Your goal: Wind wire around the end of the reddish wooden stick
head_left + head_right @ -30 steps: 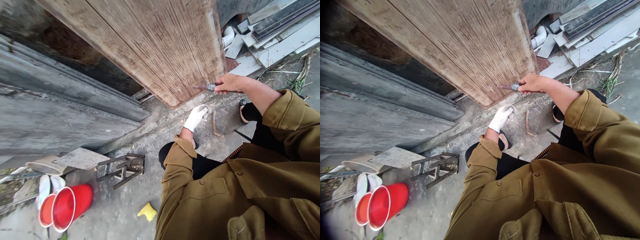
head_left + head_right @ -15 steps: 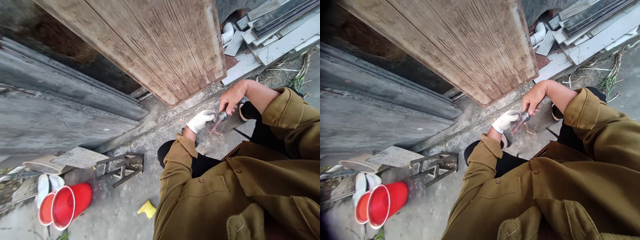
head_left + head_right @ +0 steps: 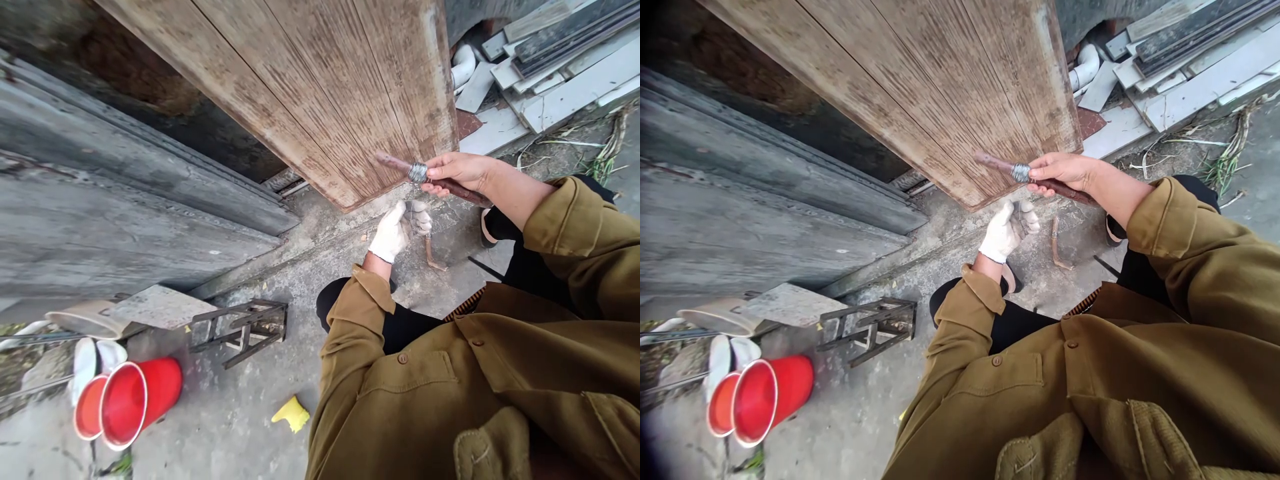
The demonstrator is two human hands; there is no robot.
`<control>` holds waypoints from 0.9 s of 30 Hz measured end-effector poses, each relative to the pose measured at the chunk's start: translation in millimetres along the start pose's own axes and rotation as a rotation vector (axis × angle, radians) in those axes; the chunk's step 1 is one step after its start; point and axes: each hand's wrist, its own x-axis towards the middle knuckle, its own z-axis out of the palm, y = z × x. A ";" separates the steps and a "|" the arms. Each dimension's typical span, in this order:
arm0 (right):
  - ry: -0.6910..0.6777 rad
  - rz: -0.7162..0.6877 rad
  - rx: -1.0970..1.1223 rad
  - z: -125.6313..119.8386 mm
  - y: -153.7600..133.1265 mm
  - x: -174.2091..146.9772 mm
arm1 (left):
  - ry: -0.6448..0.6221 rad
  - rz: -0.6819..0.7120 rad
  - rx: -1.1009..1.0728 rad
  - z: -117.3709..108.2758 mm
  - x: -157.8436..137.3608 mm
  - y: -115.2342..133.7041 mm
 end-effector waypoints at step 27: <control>0.066 0.138 0.437 -23.8 15.2 10.3 | 0.086 0.314 0.867 -23.6 -22.7 -1.4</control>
